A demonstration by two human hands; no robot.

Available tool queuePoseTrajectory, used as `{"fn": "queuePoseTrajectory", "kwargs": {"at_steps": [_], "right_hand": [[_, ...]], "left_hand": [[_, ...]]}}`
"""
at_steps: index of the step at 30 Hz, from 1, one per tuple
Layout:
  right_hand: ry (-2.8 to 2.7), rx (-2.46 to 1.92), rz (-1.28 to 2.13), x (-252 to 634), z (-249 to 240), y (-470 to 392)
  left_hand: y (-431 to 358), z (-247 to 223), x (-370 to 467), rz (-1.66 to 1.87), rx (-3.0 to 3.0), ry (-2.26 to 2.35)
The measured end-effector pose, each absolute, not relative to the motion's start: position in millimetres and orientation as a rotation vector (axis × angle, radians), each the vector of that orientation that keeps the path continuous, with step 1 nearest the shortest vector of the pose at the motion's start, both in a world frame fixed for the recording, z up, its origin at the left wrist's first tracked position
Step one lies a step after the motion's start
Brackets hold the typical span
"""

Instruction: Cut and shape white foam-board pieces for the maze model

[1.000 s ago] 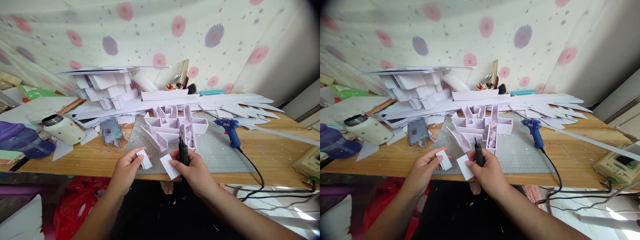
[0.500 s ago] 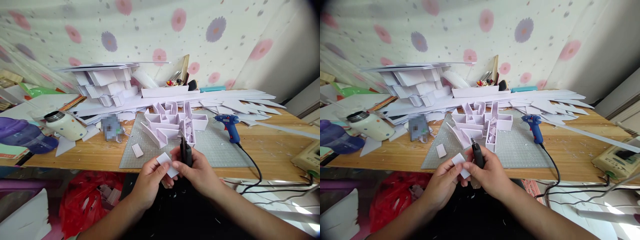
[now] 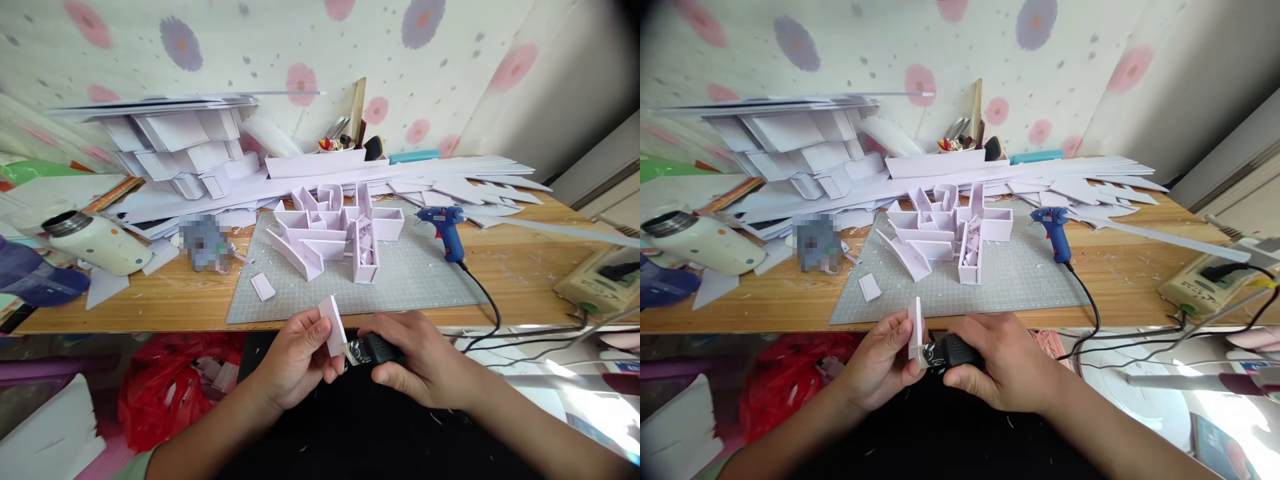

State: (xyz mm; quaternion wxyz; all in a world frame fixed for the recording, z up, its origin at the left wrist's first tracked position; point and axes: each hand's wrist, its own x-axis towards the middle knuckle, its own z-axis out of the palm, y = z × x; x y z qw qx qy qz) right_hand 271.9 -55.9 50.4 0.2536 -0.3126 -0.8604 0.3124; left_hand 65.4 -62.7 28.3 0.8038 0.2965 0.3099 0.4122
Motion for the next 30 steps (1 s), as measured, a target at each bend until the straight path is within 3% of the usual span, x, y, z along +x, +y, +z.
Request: {"fn": "queuePoseTrajectory", "kwargs": {"at_steps": [30], "right_hand": [[-2.353,-0.825,0.758,268,48,-51]], "left_hand": [[-71,14,58,0.678,0.642,0.455]]}}
